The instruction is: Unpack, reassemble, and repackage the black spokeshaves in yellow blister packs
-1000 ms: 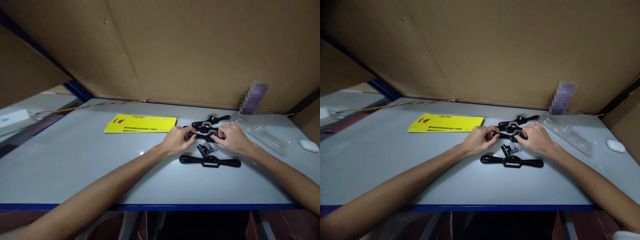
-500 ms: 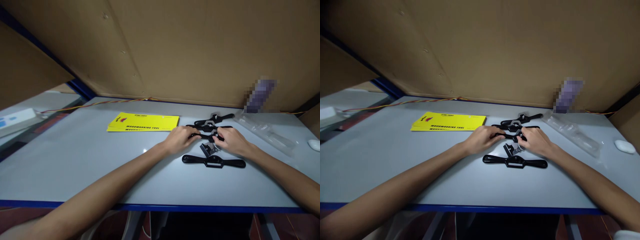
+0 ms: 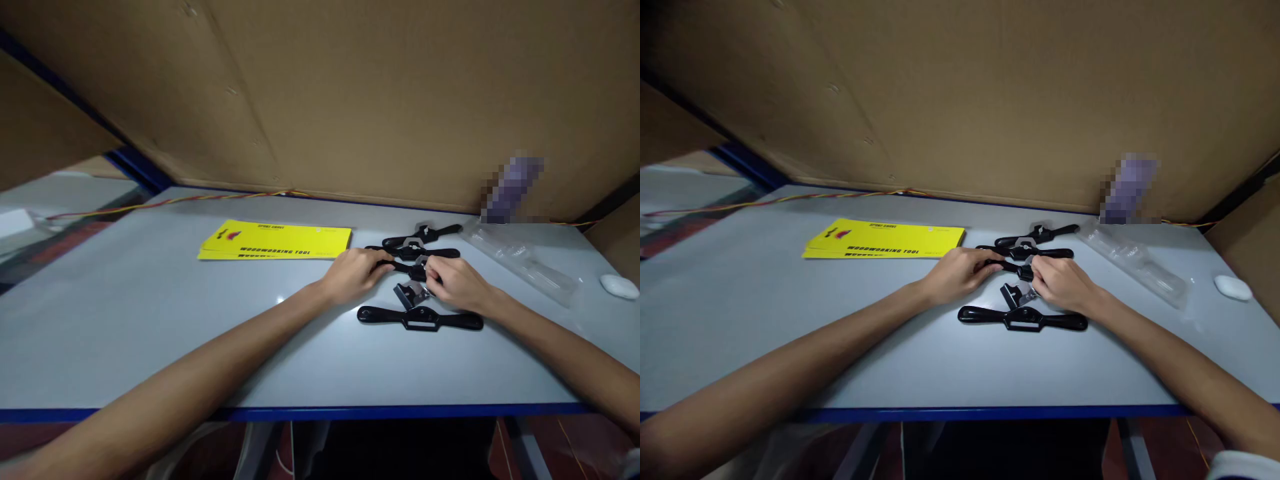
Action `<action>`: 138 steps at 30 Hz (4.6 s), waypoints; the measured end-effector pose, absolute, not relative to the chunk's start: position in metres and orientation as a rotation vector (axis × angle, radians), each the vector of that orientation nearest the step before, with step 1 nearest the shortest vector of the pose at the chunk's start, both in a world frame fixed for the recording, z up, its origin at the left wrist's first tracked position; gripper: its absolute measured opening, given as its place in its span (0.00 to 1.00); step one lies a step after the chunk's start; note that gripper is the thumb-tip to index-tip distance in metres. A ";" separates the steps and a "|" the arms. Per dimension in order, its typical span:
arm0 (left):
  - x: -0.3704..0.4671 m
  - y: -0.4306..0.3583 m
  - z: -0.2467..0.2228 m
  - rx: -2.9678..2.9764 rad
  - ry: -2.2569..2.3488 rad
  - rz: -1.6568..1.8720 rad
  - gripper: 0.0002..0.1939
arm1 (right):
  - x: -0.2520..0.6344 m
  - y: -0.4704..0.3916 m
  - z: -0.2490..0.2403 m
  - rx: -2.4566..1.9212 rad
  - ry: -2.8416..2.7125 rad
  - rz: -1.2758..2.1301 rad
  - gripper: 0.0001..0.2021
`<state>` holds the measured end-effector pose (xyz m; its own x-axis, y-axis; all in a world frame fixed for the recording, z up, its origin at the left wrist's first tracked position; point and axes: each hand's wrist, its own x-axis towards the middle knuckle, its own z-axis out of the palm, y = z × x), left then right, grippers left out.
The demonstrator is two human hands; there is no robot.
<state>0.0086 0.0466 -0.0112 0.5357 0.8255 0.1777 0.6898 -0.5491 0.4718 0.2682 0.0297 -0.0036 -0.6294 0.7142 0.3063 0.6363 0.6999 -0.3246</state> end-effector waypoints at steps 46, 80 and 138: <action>0.007 0.044 -0.007 2.455 1.211 0.419 0.21 | 0.272 0.032 -0.005 -1.042 -2.294 0.518 0.08; 0.005 0.045 -0.008 2.487 1.184 0.443 0.19 | 0.271 0.033 -0.006 -0.992 -2.297 0.446 0.03; 0.006 0.041 -0.017 2.701 1.210 0.740 0.18 | 0.278 0.029 -0.008 -0.829 -1.993 0.563 0.09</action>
